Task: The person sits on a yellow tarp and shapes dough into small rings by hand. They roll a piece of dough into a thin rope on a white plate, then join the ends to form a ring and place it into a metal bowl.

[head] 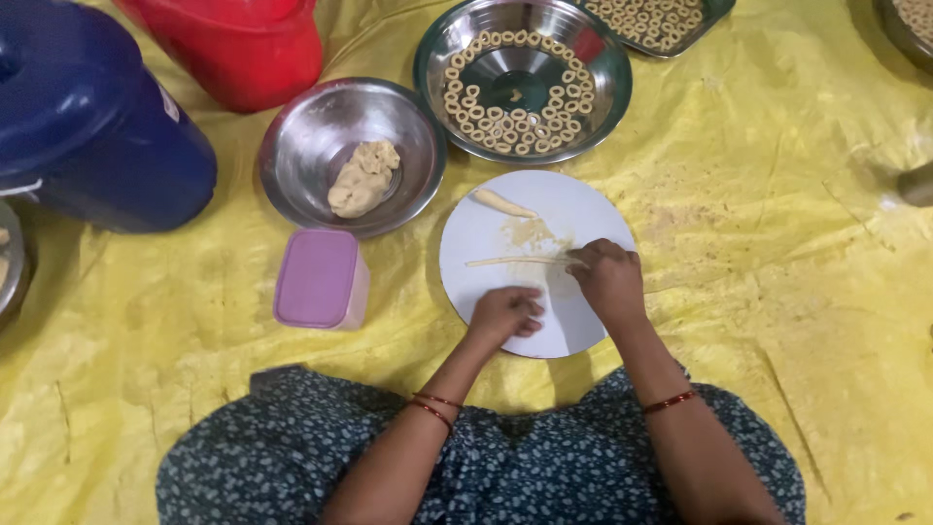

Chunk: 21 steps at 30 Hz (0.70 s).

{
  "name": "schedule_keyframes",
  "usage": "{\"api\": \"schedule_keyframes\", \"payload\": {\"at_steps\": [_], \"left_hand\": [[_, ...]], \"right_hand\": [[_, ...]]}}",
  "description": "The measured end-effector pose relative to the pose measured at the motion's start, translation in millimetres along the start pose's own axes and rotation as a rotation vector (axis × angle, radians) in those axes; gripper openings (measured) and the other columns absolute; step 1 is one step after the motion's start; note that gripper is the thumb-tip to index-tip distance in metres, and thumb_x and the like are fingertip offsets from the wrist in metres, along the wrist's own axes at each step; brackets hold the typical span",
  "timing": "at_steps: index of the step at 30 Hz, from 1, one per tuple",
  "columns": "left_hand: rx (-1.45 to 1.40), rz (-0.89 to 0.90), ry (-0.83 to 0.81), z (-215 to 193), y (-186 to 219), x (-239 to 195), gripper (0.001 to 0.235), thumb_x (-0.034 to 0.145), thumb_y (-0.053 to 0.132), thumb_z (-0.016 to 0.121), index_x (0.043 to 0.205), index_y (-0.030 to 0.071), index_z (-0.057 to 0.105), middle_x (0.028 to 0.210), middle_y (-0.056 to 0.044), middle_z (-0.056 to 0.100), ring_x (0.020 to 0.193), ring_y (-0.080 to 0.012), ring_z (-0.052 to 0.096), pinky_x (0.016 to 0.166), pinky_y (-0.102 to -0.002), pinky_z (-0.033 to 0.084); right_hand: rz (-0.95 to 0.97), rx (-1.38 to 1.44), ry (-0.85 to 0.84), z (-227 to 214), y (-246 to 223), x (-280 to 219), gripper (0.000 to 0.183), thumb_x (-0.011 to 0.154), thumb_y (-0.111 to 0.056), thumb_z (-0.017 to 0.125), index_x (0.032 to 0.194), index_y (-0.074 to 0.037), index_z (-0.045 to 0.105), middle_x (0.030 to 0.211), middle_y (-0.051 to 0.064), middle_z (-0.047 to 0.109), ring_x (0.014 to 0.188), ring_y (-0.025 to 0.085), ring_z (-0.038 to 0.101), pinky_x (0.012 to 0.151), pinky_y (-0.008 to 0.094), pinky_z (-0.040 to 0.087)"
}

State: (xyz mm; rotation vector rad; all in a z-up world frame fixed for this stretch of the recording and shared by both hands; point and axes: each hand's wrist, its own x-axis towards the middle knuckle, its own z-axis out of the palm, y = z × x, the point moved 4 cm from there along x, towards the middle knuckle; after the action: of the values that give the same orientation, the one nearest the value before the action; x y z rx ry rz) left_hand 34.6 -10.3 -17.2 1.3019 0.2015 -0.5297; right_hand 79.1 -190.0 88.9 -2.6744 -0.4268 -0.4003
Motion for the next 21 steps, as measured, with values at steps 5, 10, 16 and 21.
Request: {"api": "schedule_keyframes", "payload": {"at_steps": [5, 10, 16, 21], "left_hand": [[-0.212, -0.097, -0.08, 28.5, -10.6, -2.3, 0.033, 0.101, 0.012, 0.057, 0.129, -0.004, 0.066, 0.105, -0.014, 0.076, 0.089, -0.0205, 0.077, 0.081, -0.031, 0.064], [-0.583, -0.094, 0.082, 24.2, 8.1, 13.7, 0.034, 0.101, 0.022, 0.061, 0.12, -0.006, 0.065, 0.104, -0.017, 0.074, 0.093, -0.0279, 0.076, 0.082, -0.036, 0.063], [-0.676, 0.099, 0.334, -3.4, 26.0, 12.5, 0.034, 0.092, 0.008, 0.071, 0.123, -0.005, 0.063, 0.109, -0.013, 0.074, 0.094, -0.0226, 0.074, 0.081, -0.033, 0.064], [-0.497, 0.173, 0.302, -4.1, 40.9, 7.8, 0.045, 0.091, 0.005, 0.073, 0.133, -0.007, 0.061, 0.105, -0.011, 0.073, 0.09, -0.0163, 0.072, 0.078, -0.031, 0.063]], "right_hand": [[0.046, 0.033, -0.063, -10.9, -7.0, 10.8, 0.008, 0.079, -0.02, 0.081, 0.081, -0.013, 0.081, 0.088, 0.004, 0.075, 0.082, 0.026, 0.071, 0.077, 0.043, 0.054], [0.035, 0.352, -0.16, -28.1, -19.6, 11.1, 0.015, 0.084, -0.019, 0.08, 0.094, -0.008, 0.08, 0.091, 0.007, 0.078, 0.076, 0.023, 0.076, 0.071, 0.033, 0.059], [0.383, 0.578, -0.347, -6.9, -7.3, 3.7, 0.02, 0.084, -0.016, 0.082, 0.098, -0.003, 0.079, 0.087, 0.006, 0.08, 0.079, 0.01, 0.074, 0.074, 0.027, 0.057], [0.508, 1.19, -0.332, 22.1, 6.7, 3.0, 0.024, 0.087, -0.003, 0.076, 0.109, 0.004, 0.076, 0.093, 0.003, 0.076, 0.085, 0.011, 0.067, 0.075, 0.027, 0.053]]}}
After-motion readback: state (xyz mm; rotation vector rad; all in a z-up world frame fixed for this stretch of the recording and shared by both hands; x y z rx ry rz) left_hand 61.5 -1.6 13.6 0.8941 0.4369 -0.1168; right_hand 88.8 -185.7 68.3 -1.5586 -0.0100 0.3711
